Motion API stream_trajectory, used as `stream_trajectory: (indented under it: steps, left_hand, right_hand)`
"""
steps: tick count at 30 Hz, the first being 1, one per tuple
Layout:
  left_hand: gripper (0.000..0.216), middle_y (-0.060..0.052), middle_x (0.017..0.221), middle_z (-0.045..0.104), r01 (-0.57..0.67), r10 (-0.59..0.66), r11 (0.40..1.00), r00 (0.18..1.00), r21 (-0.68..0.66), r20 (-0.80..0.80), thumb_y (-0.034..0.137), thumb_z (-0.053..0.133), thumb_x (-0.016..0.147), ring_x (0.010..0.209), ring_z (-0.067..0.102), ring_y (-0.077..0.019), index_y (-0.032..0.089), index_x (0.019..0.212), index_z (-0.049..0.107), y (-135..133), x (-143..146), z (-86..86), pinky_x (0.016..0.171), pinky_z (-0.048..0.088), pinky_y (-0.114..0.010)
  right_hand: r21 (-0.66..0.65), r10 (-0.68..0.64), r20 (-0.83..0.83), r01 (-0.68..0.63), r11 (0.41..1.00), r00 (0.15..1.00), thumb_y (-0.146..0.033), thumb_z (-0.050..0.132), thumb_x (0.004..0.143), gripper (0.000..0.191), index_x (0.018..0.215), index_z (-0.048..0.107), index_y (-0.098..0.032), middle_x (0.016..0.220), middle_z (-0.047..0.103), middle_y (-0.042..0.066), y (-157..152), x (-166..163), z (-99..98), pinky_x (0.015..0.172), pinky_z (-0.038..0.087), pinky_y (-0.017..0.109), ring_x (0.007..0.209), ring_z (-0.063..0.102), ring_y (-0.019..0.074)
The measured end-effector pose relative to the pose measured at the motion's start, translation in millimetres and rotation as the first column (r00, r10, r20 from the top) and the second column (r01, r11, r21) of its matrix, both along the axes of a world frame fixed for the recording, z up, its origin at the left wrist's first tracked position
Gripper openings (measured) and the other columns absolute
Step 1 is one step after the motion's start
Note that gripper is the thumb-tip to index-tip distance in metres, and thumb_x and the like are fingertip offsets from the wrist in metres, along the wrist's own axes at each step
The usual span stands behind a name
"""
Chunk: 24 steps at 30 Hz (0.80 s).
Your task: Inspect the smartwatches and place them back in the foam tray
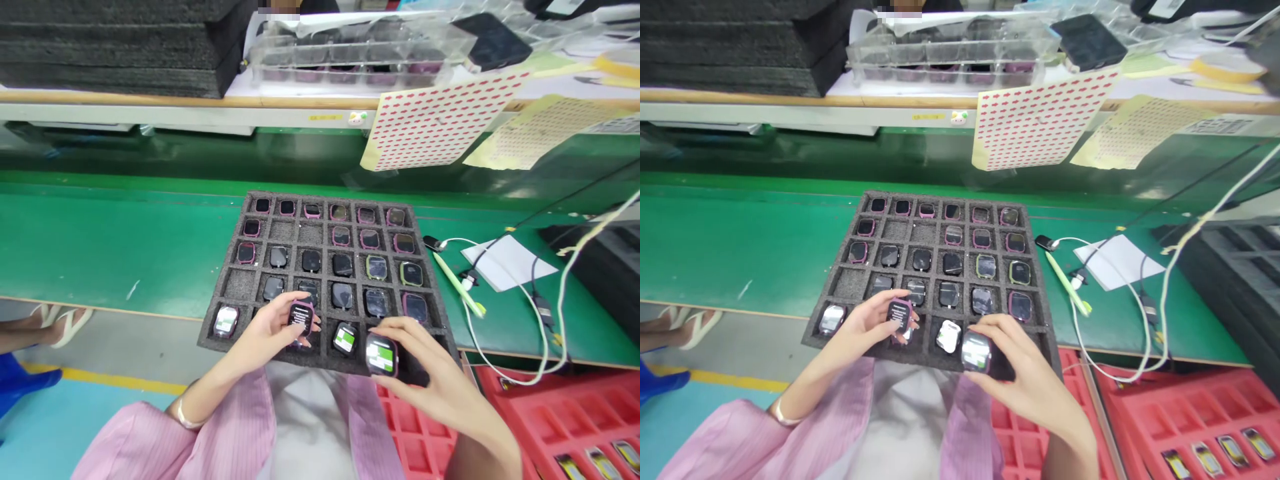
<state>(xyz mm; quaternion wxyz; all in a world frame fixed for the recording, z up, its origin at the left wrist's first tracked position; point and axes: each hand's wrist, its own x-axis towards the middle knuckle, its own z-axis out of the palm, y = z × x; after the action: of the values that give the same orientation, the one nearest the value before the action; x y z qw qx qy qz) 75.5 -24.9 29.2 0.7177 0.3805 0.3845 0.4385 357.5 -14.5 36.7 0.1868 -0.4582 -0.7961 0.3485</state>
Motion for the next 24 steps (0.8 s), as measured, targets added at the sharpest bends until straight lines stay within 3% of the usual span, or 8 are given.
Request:
stream_trajectory:
  steps: [2, 5, 9, 11, 15, 19, 24]
  left_hand:
    - [0.040, -0.009, 0.100, 0.065, -0.016, 0.016, 1.000, 1.000, -0.007, -0.008, 0.022, 0.063, 0.083, 0.093, 0.064, -0.0207, 0.018, 0.120, 0.050, 0.8, 0.7, 0.7, 0.068, 0.056, -0.028]
    - [0.036, -0.009, 0.096, 0.065, -0.030, 0.030, 0.999, 0.999, -0.023, -0.024, 0.024, 0.064, 0.083, 0.089, 0.065, -0.0199, 0.017, 0.117, 0.052, 2.2, 1.4, 0.6, 0.065, 0.056, -0.026]
    - [0.036, -0.008, 0.093, 0.066, -0.057, 0.056, 0.998, 0.997, -0.026, -0.044, 0.028, 0.066, 0.082, 0.086, 0.065, -0.0201, 0.017, 0.115, 0.054, 3.5, 1.0, -1.0, 0.060, 0.056, -0.025]
    - [0.038, -0.009, 0.094, 0.066, -0.069, 0.068, 0.997, 0.997, -0.018, -0.047, 0.029, 0.066, 0.082, 0.086, 0.065, -0.0207, 0.017, 0.115, 0.054, 3.6, -0.3, -1.8, 0.061, 0.056, -0.026]
    - [0.039, -0.010, 0.097, 0.067, -0.061, 0.061, 0.998, 0.996, -0.001, -0.058, 0.034, 0.063, 0.084, 0.088, 0.066, -0.0216, 0.017, 0.119, 0.054, 3.4, -5.4, -2.6, 0.064, 0.056, -0.028]
    - [0.040, -0.010, 0.098, 0.067, -0.068, 0.069, 0.998, 0.992, 0.019, -0.109, 0.034, 0.059, 0.087, 0.091, 0.065, -0.0216, 0.016, 0.122, 0.051, 5.0, -12.6, -1.8, 0.066, 0.057, -0.028]
    - [0.041, -0.010, 0.096, 0.065, -0.116, 0.119, 0.993, 0.980, 0.031, -0.162, 0.029, 0.063, 0.084, 0.087, 0.065, -0.0201, 0.015, 0.120, 0.049, 8.4, -20.6, -0.6, 0.062, 0.057, -0.026]
  right_hand:
    - [0.117, -0.024, 0.092, 0.013, 0.993, 0.995, -0.032, 0.067, 0.081, 0.036, 0.115, 0.059, -0.023, 0.115, 0.054, 0.011, 0.0, 12.2, -4.7, 0.092, 0.046, 0.044, 0.107, 0.054, 0.0295]
    - [0.186, -0.062, 0.192, 0.026, 0.982, 0.979, -0.035, 0.066, 0.081, 0.037, 0.115, 0.061, -0.023, 0.112, 0.054, 0.011, -3.5, 21.9, -16.6, 0.090, 0.046, 0.045, 0.105, 0.054, 0.0301]
    - [0.223, -0.071, 0.232, 0.018, 0.975, 0.970, -0.047, 0.067, 0.079, 0.058, 0.132, 0.052, -0.027, 0.118, 0.054, 0.011, -9.0, 29.5, -22.8, 0.091, 0.044, 0.047, 0.108, 0.053, 0.0326]
    - [0.277, -0.148, 0.206, 0.087, 0.957, 0.967, -0.050, 0.059, 0.085, 0.059, 0.137, 0.046, -0.026, 0.121, 0.054, 0.011, -6.5, 35.8, -22.0, 0.094, 0.043, 0.047, 0.110, 0.053, 0.0324]
    - [0.426, -0.341, 0.226, 0.222, 0.877, 0.912, -0.048, 0.037, 0.096, 0.045, 0.123, 0.057, -0.018, 0.110, 0.061, 0.014, 13.2, 49.0, -25.2, 0.089, 0.043, 0.047, 0.101, 0.057, 0.0318]
    - [0.447, -0.382, 0.324, 0.216, 0.868, 0.866, -0.053, 0.028, 0.097, 0.056, 0.114, 0.060, -0.011, 0.099, 0.064, 0.017, 33.3, 46.2, -31.9, 0.082, 0.046, 0.046, 0.091, 0.060, 0.0322]
    - [0.392, -0.471, 0.292, 0.345, 0.853, 0.832, -0.066, 0.029, 0.091, 0.067, 0.111, 0.061, -0.011, 0.090, 0.066, 0.015, 40.9, 37.1, -34.6, 0.069, 0.047, 0.038, 0.075, 0.061, 0.0277]
